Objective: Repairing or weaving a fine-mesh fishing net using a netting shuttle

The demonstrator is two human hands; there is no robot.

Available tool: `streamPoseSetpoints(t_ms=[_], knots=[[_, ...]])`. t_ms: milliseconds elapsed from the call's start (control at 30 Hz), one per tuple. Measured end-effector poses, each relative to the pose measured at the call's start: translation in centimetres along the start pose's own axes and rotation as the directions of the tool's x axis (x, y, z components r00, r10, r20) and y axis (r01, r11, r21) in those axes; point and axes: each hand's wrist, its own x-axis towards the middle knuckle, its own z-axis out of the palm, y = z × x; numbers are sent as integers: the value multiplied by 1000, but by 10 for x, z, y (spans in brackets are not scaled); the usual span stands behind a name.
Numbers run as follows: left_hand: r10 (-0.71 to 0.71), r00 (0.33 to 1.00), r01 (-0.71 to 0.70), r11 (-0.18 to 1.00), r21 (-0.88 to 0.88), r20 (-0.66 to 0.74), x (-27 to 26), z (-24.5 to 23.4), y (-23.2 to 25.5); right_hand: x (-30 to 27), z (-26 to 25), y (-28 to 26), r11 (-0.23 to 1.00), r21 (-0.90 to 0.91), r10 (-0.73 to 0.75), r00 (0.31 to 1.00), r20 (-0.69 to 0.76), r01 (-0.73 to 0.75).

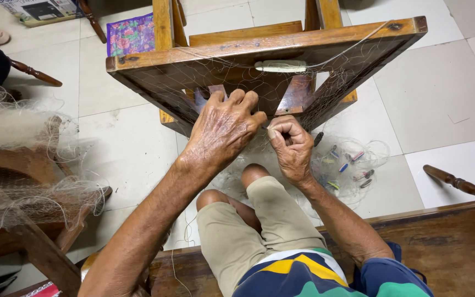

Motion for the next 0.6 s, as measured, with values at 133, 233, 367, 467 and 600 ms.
streamPoseSetpoints(t_ms=[133,233,367,467,600], knots=[[13,998,-10,999,-46,60,3,-12,-5,2,-5,-1,1000,24,10,1000,15,-11],[17,995,-11,998,-68,99,2,-18,-10,4,-7,2,999,34,19,999,37,-20],[8,988,21,983,-181,156,1,-21,-15,3,-5,14,991,130,36,998,48,-42],[24,984,24,964,-266,176,-1,-13,-20,5,0,18,966,250,60,998,34,-67],[22,975,46,952,-301,219,1,-13,-17,8,6,22,917,380,117,992,38,-123]])
